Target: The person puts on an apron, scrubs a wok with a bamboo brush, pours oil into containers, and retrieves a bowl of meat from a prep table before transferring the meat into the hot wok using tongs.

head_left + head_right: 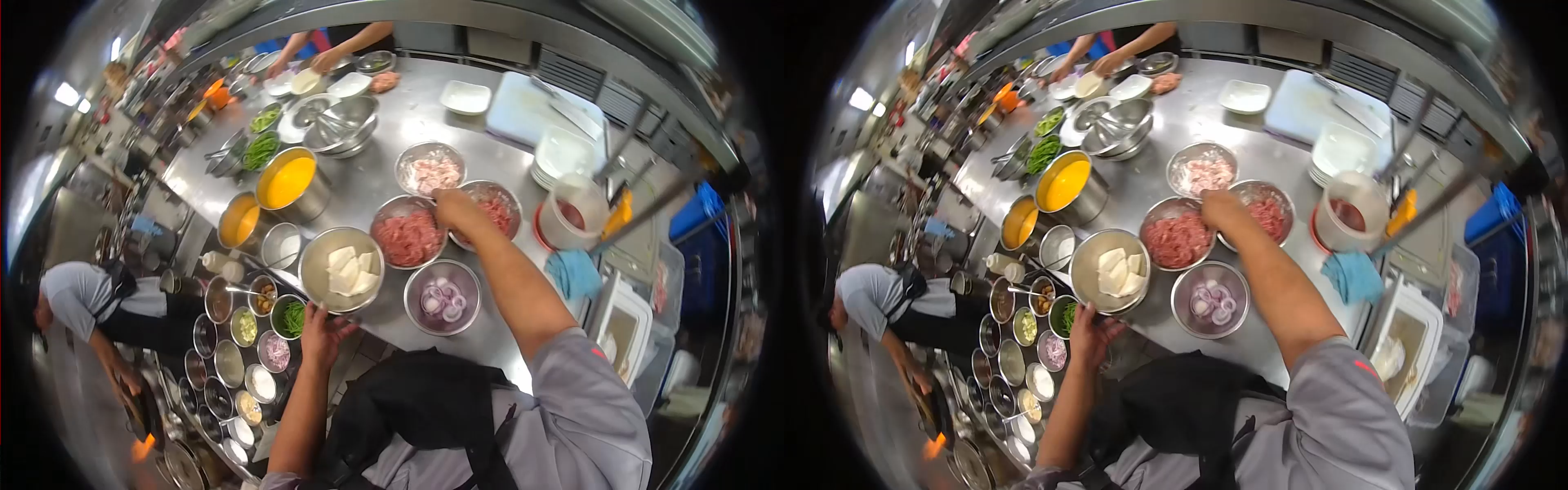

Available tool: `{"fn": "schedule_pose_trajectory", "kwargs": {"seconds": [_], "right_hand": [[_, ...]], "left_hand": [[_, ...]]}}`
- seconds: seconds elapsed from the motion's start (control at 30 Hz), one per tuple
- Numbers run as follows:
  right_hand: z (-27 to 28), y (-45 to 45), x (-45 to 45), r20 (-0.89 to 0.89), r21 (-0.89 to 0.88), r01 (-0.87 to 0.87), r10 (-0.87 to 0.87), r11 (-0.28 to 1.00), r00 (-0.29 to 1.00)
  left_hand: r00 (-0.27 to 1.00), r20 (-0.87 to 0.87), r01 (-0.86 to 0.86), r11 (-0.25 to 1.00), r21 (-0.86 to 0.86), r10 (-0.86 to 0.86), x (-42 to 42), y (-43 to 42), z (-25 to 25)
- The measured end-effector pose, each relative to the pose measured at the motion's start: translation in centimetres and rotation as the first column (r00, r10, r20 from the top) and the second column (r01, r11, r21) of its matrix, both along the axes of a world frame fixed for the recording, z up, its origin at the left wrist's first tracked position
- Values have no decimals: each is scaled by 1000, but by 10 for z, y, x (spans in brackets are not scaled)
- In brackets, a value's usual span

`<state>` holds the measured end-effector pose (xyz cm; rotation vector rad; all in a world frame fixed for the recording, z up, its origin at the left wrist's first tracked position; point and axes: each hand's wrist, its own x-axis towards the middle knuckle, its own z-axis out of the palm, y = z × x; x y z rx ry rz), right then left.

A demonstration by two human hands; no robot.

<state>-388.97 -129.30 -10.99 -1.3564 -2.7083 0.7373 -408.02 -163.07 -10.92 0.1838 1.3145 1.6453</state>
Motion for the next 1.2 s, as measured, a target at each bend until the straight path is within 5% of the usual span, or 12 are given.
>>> {"fn": "schedule_pose_trajectory", "kwargs": {"seconds": [0.23,0.3,0.4,0.47,0.7,0.77,0.83,0.87,0.9,0.97,1.03,1.2], "right_hand": [[54,-91,144,-469,-131,179,-221,975,855],[58,-110,207,-457,-182,339,-385,923,802],[-10,-112,285,-54,332,421,-429,844,902],[-42,-135,296,163,388,315,-401,866,901],[-54,-212,237,125,367,213,-275,905,953],[-62,-218,234,67,321,238,-272,917,960],[-56,-221,224,-160,154,591,-570,792,806],[-59,-214,225,-161,161,583,-562,796,811],[-68,-203,228,-143,203,557,-538,805,830],[-68,-195,223,-125,244,542,-528,805,840],[-50,-180,210,184,238,514,-558,824,809],[-45,-152,204,286,196,465,-504,863,815]], "left_hand": [[999,-23,50,999,0,-50,-25,-19,-5],[1000,-14,27,1000,11,-27,-24,-24,-2],[999,-23,30,1000,-9,-30,-27,-23,-13],[999,-27,34,999,-22,-34,-21,-19,-7],[997,-70,36,996,-76,-42,-33,-23,-8],[965,-261,-55,985,-161,11,-41,-12,-2],[946,-317,-127,979,-159,72,-56,5,-14],[805,-593,-149,960,-236,-21,-67,13,-31],[583,-800,-195,932,-304,-139,-76,16,-42],[562,-819,-187,946,-266,-119,-75,14,-30],[519,-851,-152,971,-183,-78,-67,21,-21],[969,-244,-11,978,-207,-40,-76,24,-3]]}}
